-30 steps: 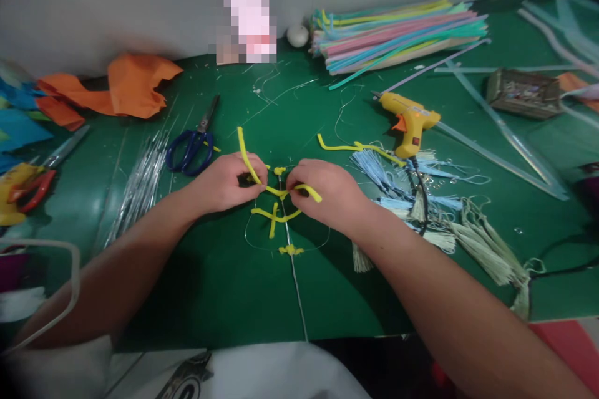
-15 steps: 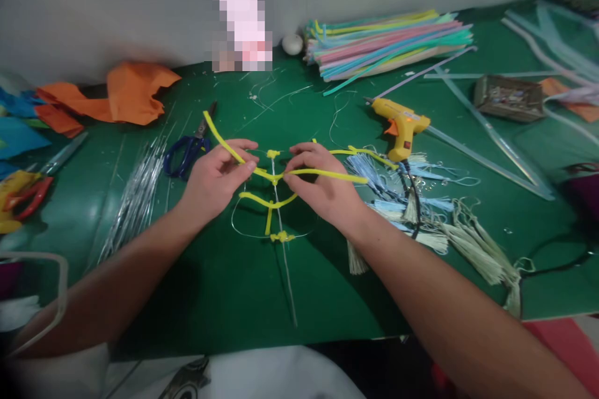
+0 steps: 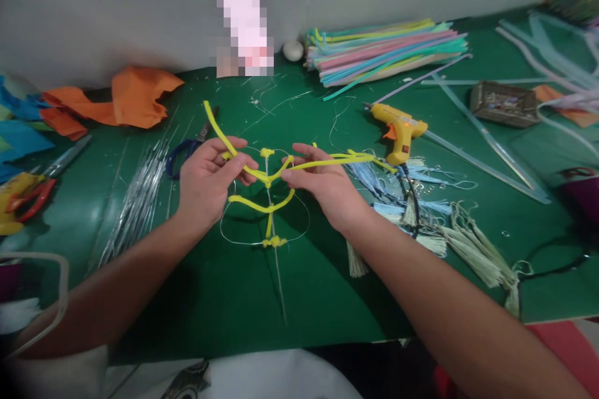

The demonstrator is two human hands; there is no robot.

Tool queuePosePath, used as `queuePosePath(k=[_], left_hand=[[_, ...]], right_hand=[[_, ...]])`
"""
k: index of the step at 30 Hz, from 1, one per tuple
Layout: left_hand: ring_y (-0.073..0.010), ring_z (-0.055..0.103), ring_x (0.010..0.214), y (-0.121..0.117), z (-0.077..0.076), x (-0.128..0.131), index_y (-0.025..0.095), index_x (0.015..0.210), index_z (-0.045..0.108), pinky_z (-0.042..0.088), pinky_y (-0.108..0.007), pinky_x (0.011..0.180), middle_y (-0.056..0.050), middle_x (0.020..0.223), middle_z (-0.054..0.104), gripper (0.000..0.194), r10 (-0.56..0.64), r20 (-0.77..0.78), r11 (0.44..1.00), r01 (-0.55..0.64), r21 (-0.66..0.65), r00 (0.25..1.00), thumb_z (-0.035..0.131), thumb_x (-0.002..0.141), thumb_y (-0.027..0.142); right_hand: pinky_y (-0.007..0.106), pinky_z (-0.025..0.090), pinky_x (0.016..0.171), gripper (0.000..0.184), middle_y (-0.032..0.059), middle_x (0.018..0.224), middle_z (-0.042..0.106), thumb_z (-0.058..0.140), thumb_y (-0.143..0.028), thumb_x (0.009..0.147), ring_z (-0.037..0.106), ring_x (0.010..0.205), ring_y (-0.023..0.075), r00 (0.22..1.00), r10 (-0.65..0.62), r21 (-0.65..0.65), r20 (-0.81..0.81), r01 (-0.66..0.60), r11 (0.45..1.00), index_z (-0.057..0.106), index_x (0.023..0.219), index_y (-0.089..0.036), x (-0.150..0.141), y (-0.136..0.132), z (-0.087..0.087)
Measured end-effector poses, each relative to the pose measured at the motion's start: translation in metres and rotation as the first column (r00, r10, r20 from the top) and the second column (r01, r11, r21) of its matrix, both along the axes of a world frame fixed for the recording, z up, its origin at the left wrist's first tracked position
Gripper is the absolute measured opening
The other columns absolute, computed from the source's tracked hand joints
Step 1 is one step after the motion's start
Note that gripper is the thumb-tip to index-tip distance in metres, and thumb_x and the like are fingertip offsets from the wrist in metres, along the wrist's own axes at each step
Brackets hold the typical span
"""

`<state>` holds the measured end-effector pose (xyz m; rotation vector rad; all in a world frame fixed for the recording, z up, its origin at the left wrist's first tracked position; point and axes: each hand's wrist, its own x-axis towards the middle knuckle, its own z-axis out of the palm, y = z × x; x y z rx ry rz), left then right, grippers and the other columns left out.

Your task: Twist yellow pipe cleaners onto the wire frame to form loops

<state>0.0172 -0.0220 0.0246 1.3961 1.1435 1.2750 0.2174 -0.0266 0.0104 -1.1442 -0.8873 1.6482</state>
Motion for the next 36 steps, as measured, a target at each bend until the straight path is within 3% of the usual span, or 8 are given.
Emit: queuePosePath(k=[4,9,12,20,31,36], left_hand=[[-0.0110,0.069,0.058,-0.002,0.002,0.002,0.019,0.113,0.065,0.059,-0.021,0.057,-0.001,0.078,0.076,0.032,-0.011,0.031,0.999,0.012,-0.033,0.999,0.072,0.087,0.037],[-0.0114,0.069,0.058,-0.003,0.002,0.005,0.020,0.109,0.067,0.059,-0.022,0.057,-0.001,0.080,0.076,0.025,-0.036,0.066,0.998,0.040,-0.058,0.997,0.067,0.091,0.037],[-0.0116,0.068,0.058,-0.005,0.003,0.005,0.021,0.107,0.067,0.059,-0.022,0.057,-0.001,0.079,0.075,0.022,-0.045,0.071,0.997,0.049,-0.058,0.996,0.065,0.092,0.037],[-0.0125,0.070,0.061,-0.008,0.004,0.008,0.019,0.108,0.066,0.060,-0.024,0.060,-0.001,0.079,0.075,0.024,-0.091,0.095,0.994,0.096,-0.047,0.991,0.066,0.092,0.037],[-0.0120,0.070,0.060,-0.009,0.009,0.009,0.020,0.107,0.065,0.059,-0.023,0.060,0.000,0.078,0.076,0.023,-0.113,0.055,0.993,0.115,-0.038,0.992,0.065,0.093,0.038],[-0.0122,0.070,0.058,-0.011,0.012,0.011,0.020,0.104,0.064,0.059,-0.024,0.058,0.000,0.078,0.076,0.022,-0.099,0.007,0.995,0.099,-0.009,0.995,0.065,0.093,0.038]], right_hand=[[0.027,0.055,0.071,0.056,0.0027,0.098,0.075,0.087,-0.026,0.069,0.068,0.074,0.0125,0.982,0.111,-0.128,-0.150,-0.131,0.983,0.064,0.119,-0.022,0.000,-0.004,0.007],[0.025,0.054,0.066,0.031,0.0011,0.068,0.072,0.087,-0.031,0.066,0.068,0.065,0.0130,0.948,0.212,-0.171,-0.237,-0.256,0.952,0.075,0.091,-0.017,0.000,-0.004,0.006],[0.023,0.054,0.065,0.027,0.0017,0.066,0.072,0.089,-0.033,0.063,0.068,0.063,0.0117,0.941,0.243,-0.168,-0.234,-0.285,0.944,0.076,0.079,-0.016,0.000,-0.003,0.006],[0.021,0.048,0.055,0.024,0.0033,0.075,0.073,0.087,-0.032,0.064,0.059,0.054,0.0075,0.927,0.332,-0.180,-0.175,-0.361,0.915,0.077,0.079,-0.015,0.001,-0.004,0.011],[0.026,0.038,0.055,0.032,0.0020,0.066,0.068,0.087,-0.044,0.064,0.053,0.055,0.0103,0.943,0.334,-0.178,-0.012,-0.330,0.927,0.074,0.074,-0.016,0.000,-0.006,0.008],[0.028,0.040,0.059,0.031,0.0018,0.065,0.066,0.087,-0.043,0.064,0.052,0.057,0.0110,0.954,0.300,-0.127,0.014,-0.295,0.947,0.073,0.069,-0.015,-0.003,-0.007,0.010]])
